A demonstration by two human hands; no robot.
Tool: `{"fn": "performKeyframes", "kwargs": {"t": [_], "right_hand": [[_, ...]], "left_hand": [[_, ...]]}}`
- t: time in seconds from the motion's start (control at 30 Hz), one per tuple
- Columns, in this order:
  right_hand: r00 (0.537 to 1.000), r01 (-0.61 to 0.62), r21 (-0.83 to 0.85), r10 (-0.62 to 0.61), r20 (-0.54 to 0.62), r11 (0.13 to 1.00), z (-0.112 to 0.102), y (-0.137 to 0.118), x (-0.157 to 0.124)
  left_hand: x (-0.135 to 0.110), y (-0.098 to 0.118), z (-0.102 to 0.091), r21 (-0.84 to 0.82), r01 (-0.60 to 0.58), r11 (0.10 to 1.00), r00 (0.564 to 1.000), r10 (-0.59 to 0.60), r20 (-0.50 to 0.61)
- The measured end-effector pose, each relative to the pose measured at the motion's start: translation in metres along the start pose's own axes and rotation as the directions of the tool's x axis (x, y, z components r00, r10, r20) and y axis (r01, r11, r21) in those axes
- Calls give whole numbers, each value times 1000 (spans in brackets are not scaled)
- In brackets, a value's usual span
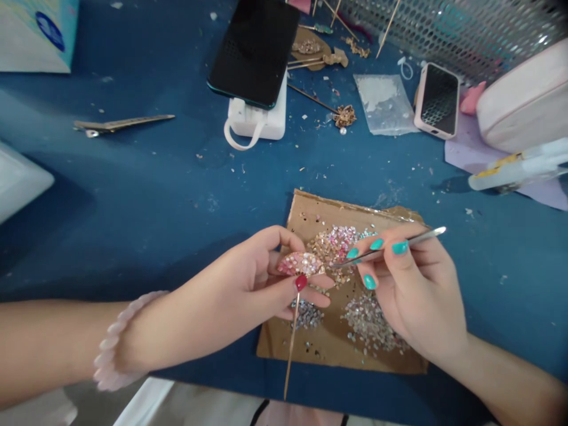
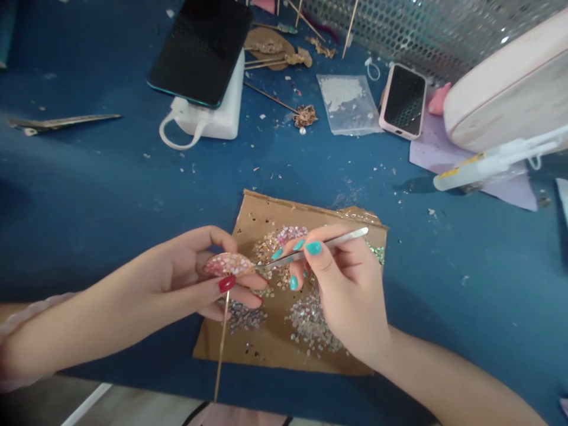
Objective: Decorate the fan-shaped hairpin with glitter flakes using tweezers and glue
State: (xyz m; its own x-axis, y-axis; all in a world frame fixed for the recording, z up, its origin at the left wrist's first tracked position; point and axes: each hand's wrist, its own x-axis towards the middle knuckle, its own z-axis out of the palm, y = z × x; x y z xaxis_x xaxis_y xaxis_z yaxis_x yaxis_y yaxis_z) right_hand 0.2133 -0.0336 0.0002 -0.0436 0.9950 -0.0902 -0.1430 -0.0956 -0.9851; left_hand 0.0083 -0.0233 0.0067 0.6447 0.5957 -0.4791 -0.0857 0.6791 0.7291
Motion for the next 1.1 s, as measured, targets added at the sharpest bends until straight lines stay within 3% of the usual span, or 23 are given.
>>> {"fn": "performKeyframes", "kwargs": {"t": [0.23,1.1], "right_hand": [[1000,8,-44,-7,28,999,5,-2,-2],[989,150,-184,-143,48,971,9,-2,-8]], "left_hand": [[1,-1,2,-3,23,1000,1000,-23,-15],[-2,-9,3,-33,-78,996,997,77,-13]]}}
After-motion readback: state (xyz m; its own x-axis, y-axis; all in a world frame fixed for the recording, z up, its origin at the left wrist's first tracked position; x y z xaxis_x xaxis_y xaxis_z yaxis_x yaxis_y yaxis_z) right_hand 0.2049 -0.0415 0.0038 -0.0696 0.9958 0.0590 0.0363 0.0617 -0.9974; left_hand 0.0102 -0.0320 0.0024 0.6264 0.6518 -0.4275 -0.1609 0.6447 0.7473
